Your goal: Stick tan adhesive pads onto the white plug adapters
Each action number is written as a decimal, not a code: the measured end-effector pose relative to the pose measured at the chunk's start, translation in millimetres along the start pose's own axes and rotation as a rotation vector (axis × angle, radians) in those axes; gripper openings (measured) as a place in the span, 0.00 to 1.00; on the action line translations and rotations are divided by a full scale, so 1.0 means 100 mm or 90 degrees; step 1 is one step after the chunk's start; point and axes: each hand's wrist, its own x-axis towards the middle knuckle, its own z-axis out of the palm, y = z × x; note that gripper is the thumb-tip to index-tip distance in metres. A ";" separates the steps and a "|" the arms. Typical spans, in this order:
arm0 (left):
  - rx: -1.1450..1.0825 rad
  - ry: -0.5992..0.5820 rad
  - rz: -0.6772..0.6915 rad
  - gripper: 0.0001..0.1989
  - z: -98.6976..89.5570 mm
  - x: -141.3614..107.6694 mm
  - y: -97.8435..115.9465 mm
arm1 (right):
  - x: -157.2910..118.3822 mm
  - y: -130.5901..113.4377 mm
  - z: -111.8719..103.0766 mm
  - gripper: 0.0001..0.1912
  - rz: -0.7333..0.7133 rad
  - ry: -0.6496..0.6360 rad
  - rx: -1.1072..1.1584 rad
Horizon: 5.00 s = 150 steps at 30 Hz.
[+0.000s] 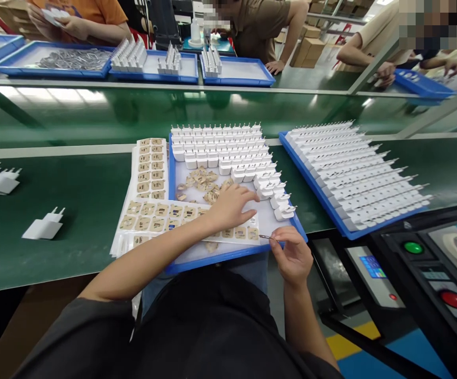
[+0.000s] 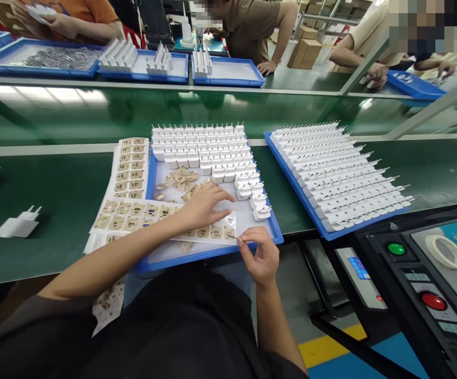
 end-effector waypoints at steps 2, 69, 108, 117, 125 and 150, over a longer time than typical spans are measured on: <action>0.094 0.028 0.134 0.19 0.08 0.13 0.14 | -0.04 -0.06 -0.03 0.12 0.010 0.021 0.029; -0.381 0.342 -0.042 0.17 0.03 -1.40 -0.21 | 0.28 -0.47 0.82 0.04 0.196 -0.221 0.138; -0.286 0.447 0.007 0.17 0.11 -1.43 -0.23 | 0.29 -0.45 1.00 0.08 0.305 -0.252 0.267; -0.092 0.536 0.071 0.20 0.13 -1.41 -0.19 | 0.17 -0.54 1.19 0.06 0.436 -0.147 0.472; -0.070 0.558 0.098 0.20 0.13 -1.41 -0.20 | 0.19 -0.59 1.20 0.07 0.518 -0.118 0.543; -0.221 0.468 0.066 0.18 0.11 -1.40 -0.16 | 0.36 -0.37 0.86 0.13 -0.010 -0.245 0.104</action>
